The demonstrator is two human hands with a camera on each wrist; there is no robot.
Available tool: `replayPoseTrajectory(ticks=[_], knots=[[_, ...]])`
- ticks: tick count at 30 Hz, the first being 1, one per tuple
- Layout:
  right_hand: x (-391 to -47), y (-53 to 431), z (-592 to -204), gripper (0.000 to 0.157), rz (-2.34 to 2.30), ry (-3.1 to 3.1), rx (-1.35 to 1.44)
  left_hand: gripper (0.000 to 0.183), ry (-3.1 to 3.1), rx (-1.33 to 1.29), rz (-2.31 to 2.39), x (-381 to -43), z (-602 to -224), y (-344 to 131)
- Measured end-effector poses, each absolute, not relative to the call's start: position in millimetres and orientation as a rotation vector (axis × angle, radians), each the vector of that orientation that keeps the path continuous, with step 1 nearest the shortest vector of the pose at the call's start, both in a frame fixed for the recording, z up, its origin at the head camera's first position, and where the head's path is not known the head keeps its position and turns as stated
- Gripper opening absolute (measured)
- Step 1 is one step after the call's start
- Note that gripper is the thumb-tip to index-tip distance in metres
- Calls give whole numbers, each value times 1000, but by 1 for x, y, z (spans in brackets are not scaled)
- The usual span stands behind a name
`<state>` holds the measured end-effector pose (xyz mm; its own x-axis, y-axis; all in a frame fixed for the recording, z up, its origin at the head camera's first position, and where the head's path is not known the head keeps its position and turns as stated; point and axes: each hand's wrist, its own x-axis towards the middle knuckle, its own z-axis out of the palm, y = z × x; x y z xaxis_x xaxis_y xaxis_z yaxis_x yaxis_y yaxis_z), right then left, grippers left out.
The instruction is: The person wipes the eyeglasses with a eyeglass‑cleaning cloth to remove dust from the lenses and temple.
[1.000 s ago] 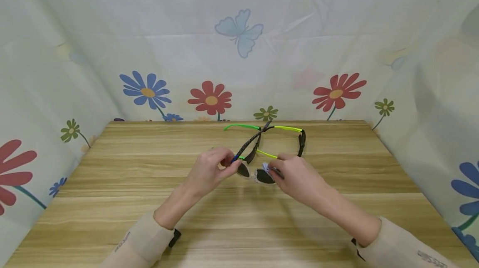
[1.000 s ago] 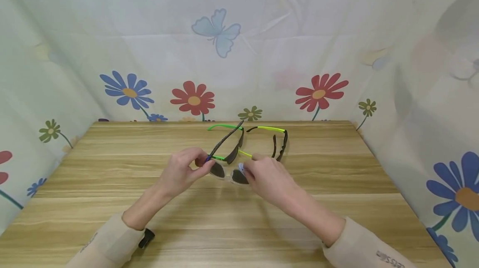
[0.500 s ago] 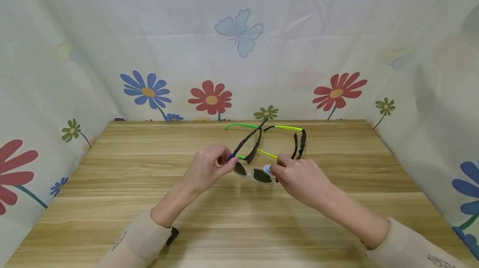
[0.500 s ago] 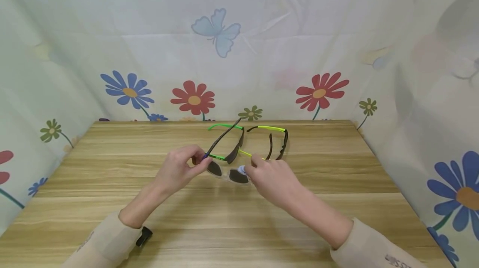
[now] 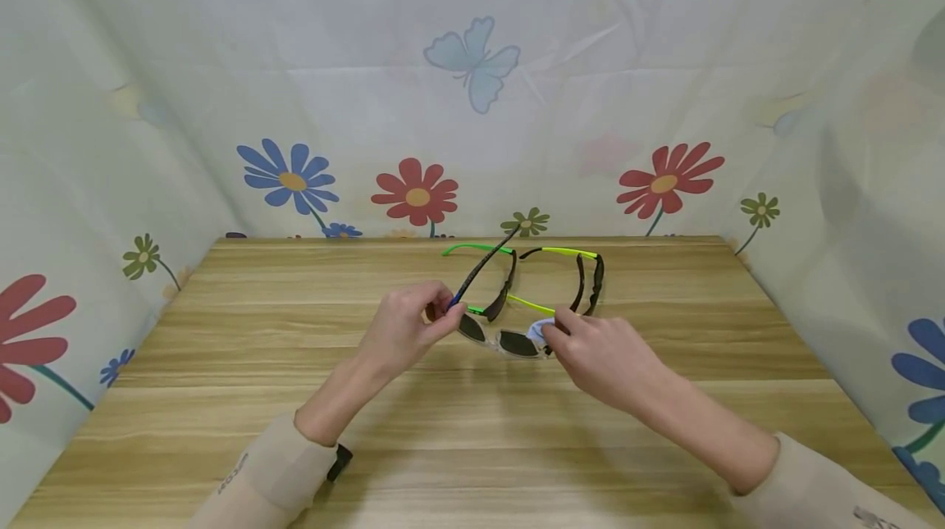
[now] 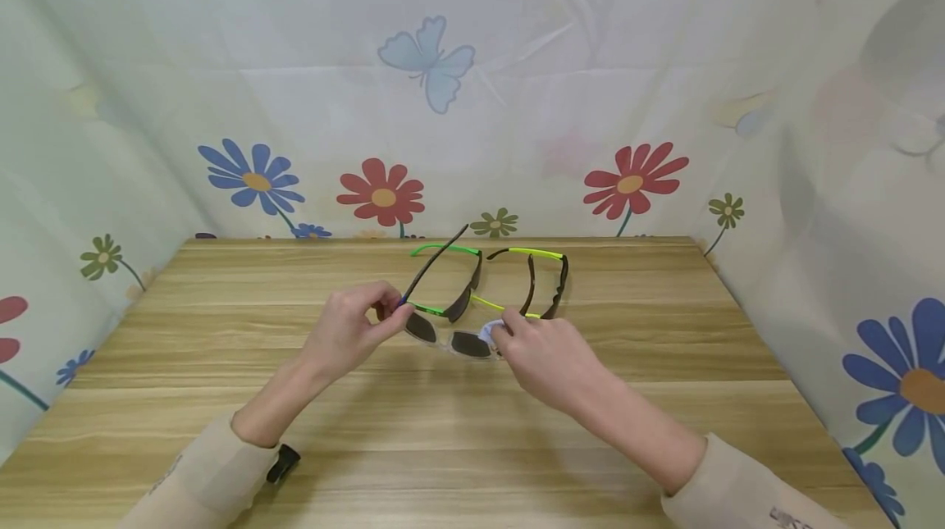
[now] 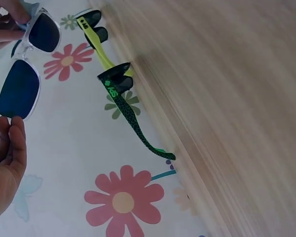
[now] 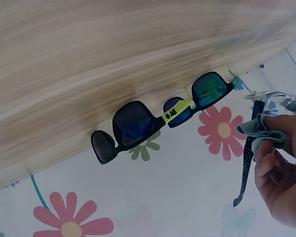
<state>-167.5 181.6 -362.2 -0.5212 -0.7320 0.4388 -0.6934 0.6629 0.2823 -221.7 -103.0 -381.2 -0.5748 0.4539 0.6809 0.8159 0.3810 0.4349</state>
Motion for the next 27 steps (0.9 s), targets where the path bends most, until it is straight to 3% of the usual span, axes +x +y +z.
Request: replayPoseTrajectory(ticks=[9, 16, 27], knots=[[-166, 183, -361, 21, -90, -2501, 1133, 16, -2221, -1075, -1074, -222, -380, -104], [-168, 184, -356, 15, -156, -2522, 1174, 17, -2237, -1093, -1081, -223, -379, -106], [-173, 188, -360, 27, -272, -2354, 1275, 16, -2276, -1074, -1093, -225, -378, -109]])
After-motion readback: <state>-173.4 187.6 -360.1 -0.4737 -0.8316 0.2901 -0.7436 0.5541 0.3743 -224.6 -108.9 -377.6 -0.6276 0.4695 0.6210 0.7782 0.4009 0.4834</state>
